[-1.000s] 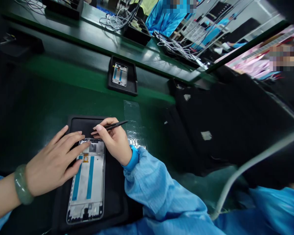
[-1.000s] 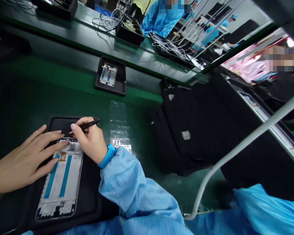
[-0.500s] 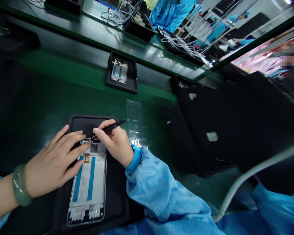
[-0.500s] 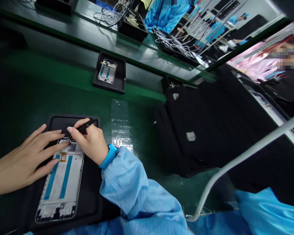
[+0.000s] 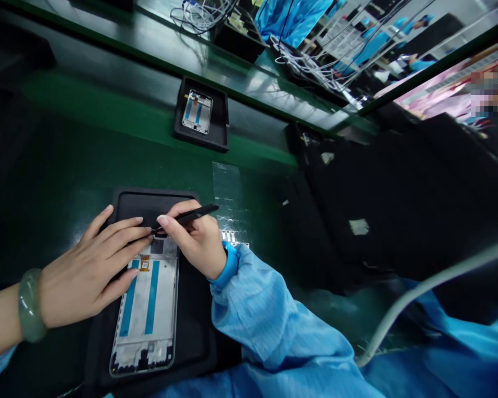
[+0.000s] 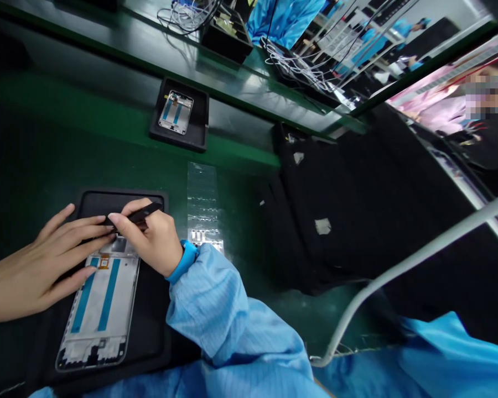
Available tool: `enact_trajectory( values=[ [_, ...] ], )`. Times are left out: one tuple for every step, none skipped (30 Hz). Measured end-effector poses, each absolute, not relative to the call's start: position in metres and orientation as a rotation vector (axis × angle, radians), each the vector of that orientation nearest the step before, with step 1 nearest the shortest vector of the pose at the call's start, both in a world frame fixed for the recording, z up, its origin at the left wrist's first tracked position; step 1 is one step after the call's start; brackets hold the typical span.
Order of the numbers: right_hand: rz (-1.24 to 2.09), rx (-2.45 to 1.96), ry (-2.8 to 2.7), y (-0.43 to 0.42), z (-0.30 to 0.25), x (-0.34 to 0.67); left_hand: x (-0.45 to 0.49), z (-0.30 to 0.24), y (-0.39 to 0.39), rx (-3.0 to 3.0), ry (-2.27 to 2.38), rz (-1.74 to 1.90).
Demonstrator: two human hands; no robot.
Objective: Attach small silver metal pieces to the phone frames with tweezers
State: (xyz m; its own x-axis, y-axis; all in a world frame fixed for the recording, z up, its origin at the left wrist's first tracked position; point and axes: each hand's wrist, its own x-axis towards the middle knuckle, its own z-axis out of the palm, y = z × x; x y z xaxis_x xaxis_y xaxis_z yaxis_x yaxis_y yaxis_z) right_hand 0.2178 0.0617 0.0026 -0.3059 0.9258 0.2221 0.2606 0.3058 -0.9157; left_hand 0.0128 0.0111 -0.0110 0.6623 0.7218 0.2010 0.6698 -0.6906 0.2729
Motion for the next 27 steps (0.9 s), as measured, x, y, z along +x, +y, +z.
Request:
enact_trajectory(
  values=[
    [1.031, -1.074, -1.735, 0.0619, 0.0023, 0.2178, 0.0126, -0.0110, 0.0114, 2.710, 1.133, 0.442],
    [1.038, -1.079, -1.720, 0.0622, 0.0018, 0.2178, 0.0121, -0.0111, 0.0118, 2.728, 1.115, 0.437],
    [1.052, -1.088, -1.716, 0.0626, 0.0012, 0.2178, 0.0114, -0.0112, 0.0122, 2.750, 1.091, 0.426],
    [1.073, -1.101, -1.721, 0.0631, 0.0005, 0.2178, 0.0108, -0.0114, 0.0127, 2.764, 1.077, 0.414],
    [1.097, -1.116, -1.729, 0.0636, -0.0001, 0.2178, 0.0102, -0.0116, 0.0132, 2.767, 1.076, 0.406],
    [1.119, -1.131, -1.737, 0.0641, -0.0008, 0.2178, 0.0098, -0.0118, 0.0135, 2.762, 1.082, 0.402],
    [1.136, -1.143, -1.741, 0.0645, -0.0015, 0.2177, 0.0096, -0.0120, 0.0137, 2.758, 1.081, 0.399],
    [1.145, -1.150, -1.741, 0.0649, -0.0022, 0.2177, 0.0095, -0.0123, 0.0138, 2.752, 1.079, 0.397],
    [1.149, -1.151, -1.740, 0.0652, -0.0028, 0.2178, 0.0094, -0.0125, 0.0137, 2.747, 1.078, 0.401],
    [1.149, -1.148, -1.741, 0.0654, -0.0034, 0.2179, 0.0094, -0.0128, 0.0136, 2.742, 1.075, 0.408],
    [1.147, -1.145, -1.742, 0.0655, -0.0039, 0.2180, 0.0093, -0.0130, 0.0135, 2.736, 1.073, 0.416],
    [1.145, -1.142, -1.744, 0.0656, -0.0042, 0.2181, 0.0092, -0.0132, 0.0133, 2.728, 1.072, 0.423],
    [1.142, -1.140, -1.749, 0.0657, -0.0044, 0.2182, 0.0090, -0.0133, 0.0133, 2.719, 1.073, 0.429],
    [1.142, -1.139, -1.754, 0.0658, -0.0045, 0.2183, 0.0087, -0.0134, 0.0133, 2.711, 1.073, 0.438],
    [1.143, -1.138, -1.758, 0.0659, -0.0044, 0.2183, 0.0084, -0.0133, 0.0133, 2.703, 1.071, 0.443],
    [1.145, -1.137, -1.762, 0.0661, -0.0043, 0.2183, 0.0081, -0.0133, 0.0134, 2.696, 1.067, 0.448],
    [1.145, -1.136, -1.767, 0.0662, -0.0042, 0.2182, 0.0078, -0.0132, 0.0135, 2.692, 1.064, 0.456],
    [1.143, -1.134, -1.773, 0.0664, -0.0040, 0.2180, 0.0076, -0.0132, 0.0135, 2.691, 1.061, 0.464],
    [1.137, -1.131, -1.779, 0.0665, -0.0038, 0.2179, 0.0075, -0.0132, 0.0135, 2.692, 1.058, 0.466],
    [1.129, -1.126, -1.785, 0.0665, -0.0035, 0.2178, 0.0074, -0.0133, 0.0134, 2.696, 1.055, 0.462],
    [1.117, -1.121, -1.789, 0.0664, -0.0032, 0.2177, 0.0074, -0.0134, 0.0132, 2.702, 1.053, 0.456],
    [1.102, -1.115, -1.791, 0.0662, -0.0029, 0.2177, 0.0075, -0.0137, 0.0130, 2.704, 1.062, 0.449],
    [1.090, -1.111, -1.792, 0.0658, -0.0025, 0.2177, 0.0076, -0.0139, 0.0127, 2.697, 1.083, 0.438],
    [1.079, -1.111, -1.794, 0.0653, -0.0021, 0.2178, 0.0076, -0.0141, 0.0125, 2.689, 1.101, 0.431],
    [1.070, -1.119, -1.796, 0.0648, -0.0018, 0.2178, 0.0076, -0.0143, 0.0122, 2.681, 1.112, 0.425],
    [1.061, -1.130, -1.800, 0.0642, -0.0015, 0.2177, 0.0076, -0.0144, 0.0121, 2.676, 1.117, 0.421],
    [1.054, -1.143, -1.806, 0.0636, -0.0013, 0.2176, 0.0076, -0.0144, 0.0121, 2.672, 1.121, 0.416]
  ],
)
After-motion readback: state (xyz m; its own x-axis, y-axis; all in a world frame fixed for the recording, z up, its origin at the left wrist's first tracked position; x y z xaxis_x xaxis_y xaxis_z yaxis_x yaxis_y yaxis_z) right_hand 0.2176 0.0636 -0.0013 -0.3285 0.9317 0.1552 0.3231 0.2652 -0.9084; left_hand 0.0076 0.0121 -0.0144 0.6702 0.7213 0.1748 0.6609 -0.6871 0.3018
